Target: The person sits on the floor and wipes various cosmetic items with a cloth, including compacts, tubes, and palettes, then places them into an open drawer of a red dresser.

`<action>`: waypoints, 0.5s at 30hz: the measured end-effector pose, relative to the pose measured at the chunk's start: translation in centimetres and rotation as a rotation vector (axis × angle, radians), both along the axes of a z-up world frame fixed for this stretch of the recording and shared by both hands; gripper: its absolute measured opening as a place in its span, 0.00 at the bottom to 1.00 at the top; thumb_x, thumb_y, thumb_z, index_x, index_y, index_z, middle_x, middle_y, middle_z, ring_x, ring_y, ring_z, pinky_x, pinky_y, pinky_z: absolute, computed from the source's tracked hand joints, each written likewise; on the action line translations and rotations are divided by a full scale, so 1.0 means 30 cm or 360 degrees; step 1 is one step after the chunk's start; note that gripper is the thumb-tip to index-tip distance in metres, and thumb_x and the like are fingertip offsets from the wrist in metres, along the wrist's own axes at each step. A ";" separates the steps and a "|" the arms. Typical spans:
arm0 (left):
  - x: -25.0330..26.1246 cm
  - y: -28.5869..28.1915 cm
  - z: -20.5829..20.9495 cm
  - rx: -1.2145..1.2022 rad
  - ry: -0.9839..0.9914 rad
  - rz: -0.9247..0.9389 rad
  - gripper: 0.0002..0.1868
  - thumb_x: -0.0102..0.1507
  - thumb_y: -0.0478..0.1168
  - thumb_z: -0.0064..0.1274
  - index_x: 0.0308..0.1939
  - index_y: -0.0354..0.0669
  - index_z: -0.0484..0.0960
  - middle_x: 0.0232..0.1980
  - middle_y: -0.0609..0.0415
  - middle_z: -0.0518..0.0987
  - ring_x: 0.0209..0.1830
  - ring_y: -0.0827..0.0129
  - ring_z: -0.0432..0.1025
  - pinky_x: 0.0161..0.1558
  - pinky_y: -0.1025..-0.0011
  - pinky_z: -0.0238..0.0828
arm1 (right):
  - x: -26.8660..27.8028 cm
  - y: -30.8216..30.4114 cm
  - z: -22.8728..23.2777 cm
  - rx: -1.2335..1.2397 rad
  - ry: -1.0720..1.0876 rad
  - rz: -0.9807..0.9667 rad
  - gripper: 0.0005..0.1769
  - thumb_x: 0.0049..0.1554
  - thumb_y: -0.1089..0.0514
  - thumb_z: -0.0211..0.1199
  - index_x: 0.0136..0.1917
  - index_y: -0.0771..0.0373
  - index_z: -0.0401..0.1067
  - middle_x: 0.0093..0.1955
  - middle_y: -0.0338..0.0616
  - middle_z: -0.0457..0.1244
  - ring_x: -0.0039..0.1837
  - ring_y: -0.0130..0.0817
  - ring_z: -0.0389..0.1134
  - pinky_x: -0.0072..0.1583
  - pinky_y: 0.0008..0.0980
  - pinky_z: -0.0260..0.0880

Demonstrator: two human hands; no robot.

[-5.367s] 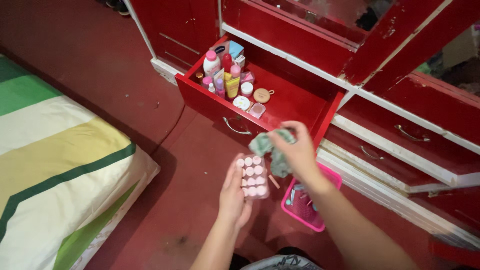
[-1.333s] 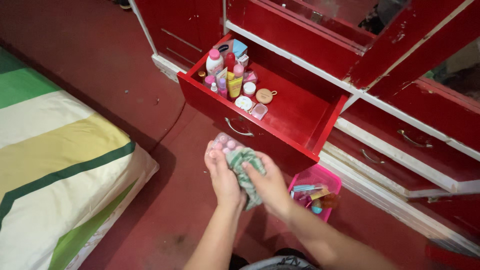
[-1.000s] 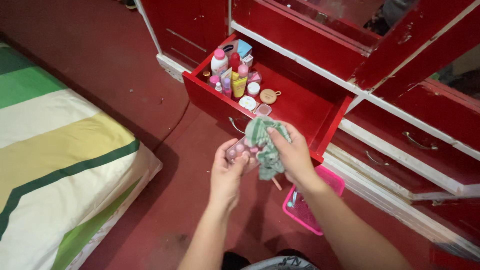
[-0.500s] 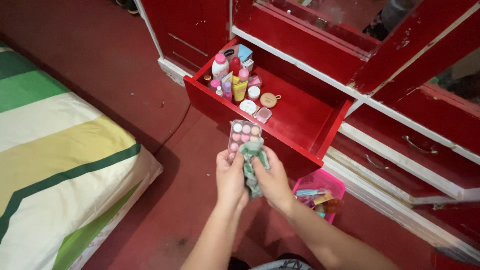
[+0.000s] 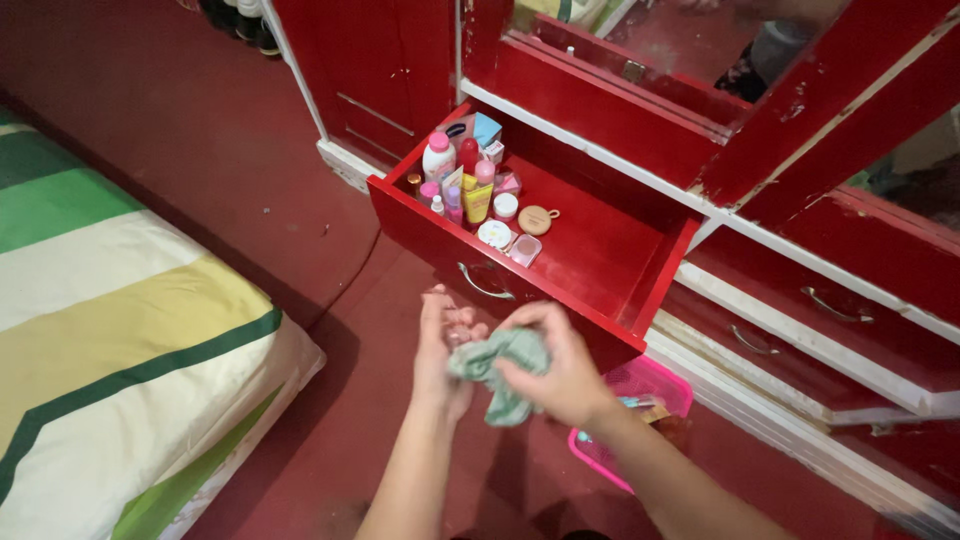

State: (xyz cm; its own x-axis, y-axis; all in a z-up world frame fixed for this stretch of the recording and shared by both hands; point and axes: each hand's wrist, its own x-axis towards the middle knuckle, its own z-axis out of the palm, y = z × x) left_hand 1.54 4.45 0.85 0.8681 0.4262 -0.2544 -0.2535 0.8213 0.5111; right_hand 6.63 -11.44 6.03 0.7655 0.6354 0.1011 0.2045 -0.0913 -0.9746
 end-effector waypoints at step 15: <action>0.031 -0.090 -0.027 -0.0461 -0.0498 -0.0131 0.28 0.77 0.60 0.33 0.64 0.43 0.73 0.63 0.50 0.75 0.65 0.58 0.69 0.66 0.58 0.67 | -0.054 0.146 -0.003 0.0050 -0.1126 -0.0059 0.17 0.55 0.61 0.68 0.58 0.63 0.77 0.66 0.50 0.66 0.73 0.51 0.65 0.73 0.46 0.64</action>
